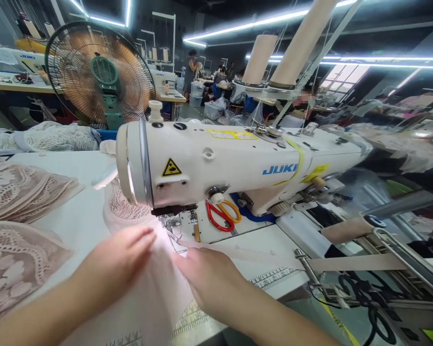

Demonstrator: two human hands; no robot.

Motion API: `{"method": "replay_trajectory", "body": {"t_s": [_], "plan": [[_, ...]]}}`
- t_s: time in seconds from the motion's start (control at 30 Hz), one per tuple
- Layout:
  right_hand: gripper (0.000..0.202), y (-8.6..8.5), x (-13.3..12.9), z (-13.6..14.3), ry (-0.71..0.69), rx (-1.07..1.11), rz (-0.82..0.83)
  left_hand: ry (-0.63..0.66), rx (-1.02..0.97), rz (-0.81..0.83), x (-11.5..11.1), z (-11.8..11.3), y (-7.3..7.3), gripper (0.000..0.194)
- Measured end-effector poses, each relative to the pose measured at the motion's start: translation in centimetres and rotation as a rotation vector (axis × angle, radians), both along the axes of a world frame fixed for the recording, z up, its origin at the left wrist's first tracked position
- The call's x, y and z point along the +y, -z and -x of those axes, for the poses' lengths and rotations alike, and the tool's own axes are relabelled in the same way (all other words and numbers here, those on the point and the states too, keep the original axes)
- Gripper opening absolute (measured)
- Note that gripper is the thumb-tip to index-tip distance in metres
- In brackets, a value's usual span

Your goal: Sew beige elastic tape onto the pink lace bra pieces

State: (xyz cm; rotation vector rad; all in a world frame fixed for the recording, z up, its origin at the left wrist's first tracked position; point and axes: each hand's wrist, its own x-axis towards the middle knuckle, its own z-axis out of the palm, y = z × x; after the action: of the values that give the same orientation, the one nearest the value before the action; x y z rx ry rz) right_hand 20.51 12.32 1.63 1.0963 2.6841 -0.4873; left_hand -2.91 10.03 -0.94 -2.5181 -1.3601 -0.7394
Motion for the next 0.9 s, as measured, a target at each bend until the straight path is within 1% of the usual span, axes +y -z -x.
{"method": "replay_trajectory", "body": {"t_s": [0.03,0.07,0.13,0.2,0.23,0.33,0.43,0.63,0.77,0.9], "plan": [[0.028,0.5,-0.3,-0.9,-0.05,0.059,-0.024,0.068,0.027,-0.037,-1.5,-1.0,0.6,0.032],[0.023,1.1,-0.7,-1.8,-0.092,0.118,-0.051,0.127,0.051,-0.032,-2.9,-1.9,1.1,0.03],[0.024,2.4,-1.3,-3.2,-0.156,0.206,-0.089,0.162,0.157,0.102,-4.7,-3.1,1.8,0.024],[0.028,3.8,-1.9,-4.1,-0.187,0.281,-0.15,0.166,0.227,0.205,-5.4,-3.3,2.1,0.019],[0.031,4.4,-2.1,-4.3,-0.195,0.312,-0.185,0.167,0.241,0.222,-5.5,-3.2,2.2,0.016],[0.038,5.4,-2.5,-4.5,-0.201,0.363,-0.266,0.178,0.238,0.205,-5.3,-2.5,2.5,0.015],[0.032,5.3,-2.5,-4.0,-0.2,0.336,-0.308,0.2,0.218,0.118,-5.3,-2.1,2.6,0.014],[0.018,4.2,-1.8,-3.0,-0.209,0.252,-0.313,0.251,0.211,-0.034,-4.9,-1.7,2.9,0.017],[0.014,3.7,-1.2,-2.4,-0.216,0.22,-0.312,0.273,0.219,-0.039,-4.1,-1.2,3.0,0.025],[0.014,3.2,-0.3,-1.7,-0.231,0.205,-0.326,0.285,0.229,-0.072,-3.3,-0.9,2.7,0.025]]}}
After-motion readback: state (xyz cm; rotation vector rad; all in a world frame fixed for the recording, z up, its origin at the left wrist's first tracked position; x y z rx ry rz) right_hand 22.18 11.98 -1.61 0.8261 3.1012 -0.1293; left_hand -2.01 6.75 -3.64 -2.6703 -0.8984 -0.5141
